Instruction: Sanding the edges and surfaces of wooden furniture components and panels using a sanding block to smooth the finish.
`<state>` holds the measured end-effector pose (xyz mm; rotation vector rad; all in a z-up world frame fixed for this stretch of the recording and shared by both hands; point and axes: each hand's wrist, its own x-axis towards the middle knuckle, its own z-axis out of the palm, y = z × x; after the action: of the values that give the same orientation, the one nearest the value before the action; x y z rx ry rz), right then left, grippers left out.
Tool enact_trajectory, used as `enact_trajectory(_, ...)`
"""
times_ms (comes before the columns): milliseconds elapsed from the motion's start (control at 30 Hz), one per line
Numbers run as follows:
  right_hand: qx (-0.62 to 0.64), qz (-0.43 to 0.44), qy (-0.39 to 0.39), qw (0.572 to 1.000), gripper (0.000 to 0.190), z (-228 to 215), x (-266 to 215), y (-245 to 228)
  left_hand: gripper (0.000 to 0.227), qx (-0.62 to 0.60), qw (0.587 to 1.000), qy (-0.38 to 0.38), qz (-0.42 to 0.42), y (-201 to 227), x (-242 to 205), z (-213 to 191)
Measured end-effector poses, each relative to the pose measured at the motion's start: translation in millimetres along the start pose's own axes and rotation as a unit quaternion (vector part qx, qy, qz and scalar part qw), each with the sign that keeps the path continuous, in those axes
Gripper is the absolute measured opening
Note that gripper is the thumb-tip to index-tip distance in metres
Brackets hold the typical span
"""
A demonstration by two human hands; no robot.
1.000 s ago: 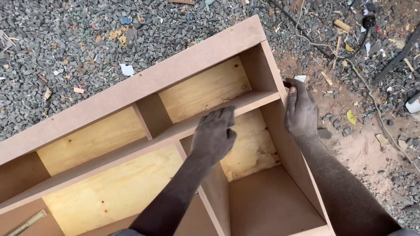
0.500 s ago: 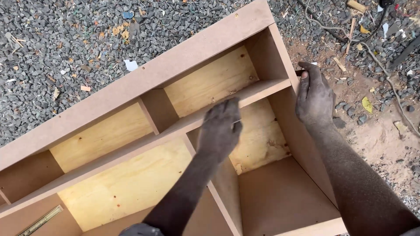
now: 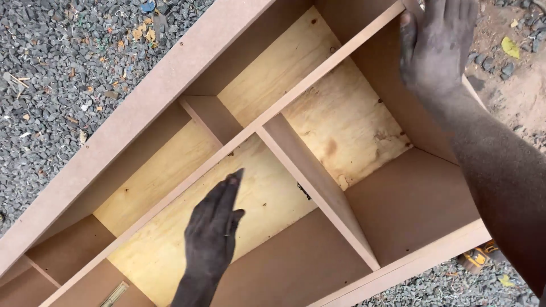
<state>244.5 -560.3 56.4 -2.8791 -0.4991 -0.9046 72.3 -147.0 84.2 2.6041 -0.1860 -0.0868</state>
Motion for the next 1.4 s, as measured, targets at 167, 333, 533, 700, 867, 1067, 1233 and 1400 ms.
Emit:
enact_trajectory(167, 0.365, 0.383, -0.238, 0.815, 0.062, -67.8, -84.5, -174.6, 0.055, 0.181, 0.909, 0.033, 0.373, 19.4, 56.8, 46.8)
enact_trajectory(333, 0.201, 0.476, -0.322, 0.793, 0.053, -78.2, -137.1, -219.5, 0.048, 0.215, 0.897, 0.093, 0.374, -5.2, 100.0, 59.7)
enact_trajectory(533, 0.280, 0.565, -0.388, 0.671, 0.052, -65.5, -140.4, -203.0, 0.041, -0.383, 0.902, 0.062, -0.187, 91.2, 19.0, 49.8)
enact_trajectory(700, 0.279, 0.568, -0.459, 0.624, 0.071, -22.9, -148.3, -209.1, 0.056, -0.527, 0.683, 0.066, -0.501, 79.5, 76.5, 181.2)
enact_trajectory(867, 0.310, 0.554, -0.415, 0.652, 0.064, -35.5, -101.1, -221.4, 0.074, -0.451, 0.729, 0.074, -0.509, 58.9, 141.1, 203.1)
enact_trajectory(1067, 0.331, 0.569, -0.398, 0.639, 0.056, -41.1, -92.2, -225.1, 0.066, -0.475, 0.667, 0.086, -0.567, 69.5, 138.6, 126.9)
enact_trajectory(1233, 0.330, 0.568, -0.406, 0.635, 0.053, -29.1, -101.4, -224.6, 0.078, -0.437, 0.721, -0.022, -0.538, 132.3, 113.8, 84.2)
enact_trajectory(1400, 0.336, 0.567, -0.382, 0.647, 0.053, -24.9, -100.2, -219.3, 0.073, -0.407, 0.765, -0.009, -0.499, 122.4, 132.4, 86.7)
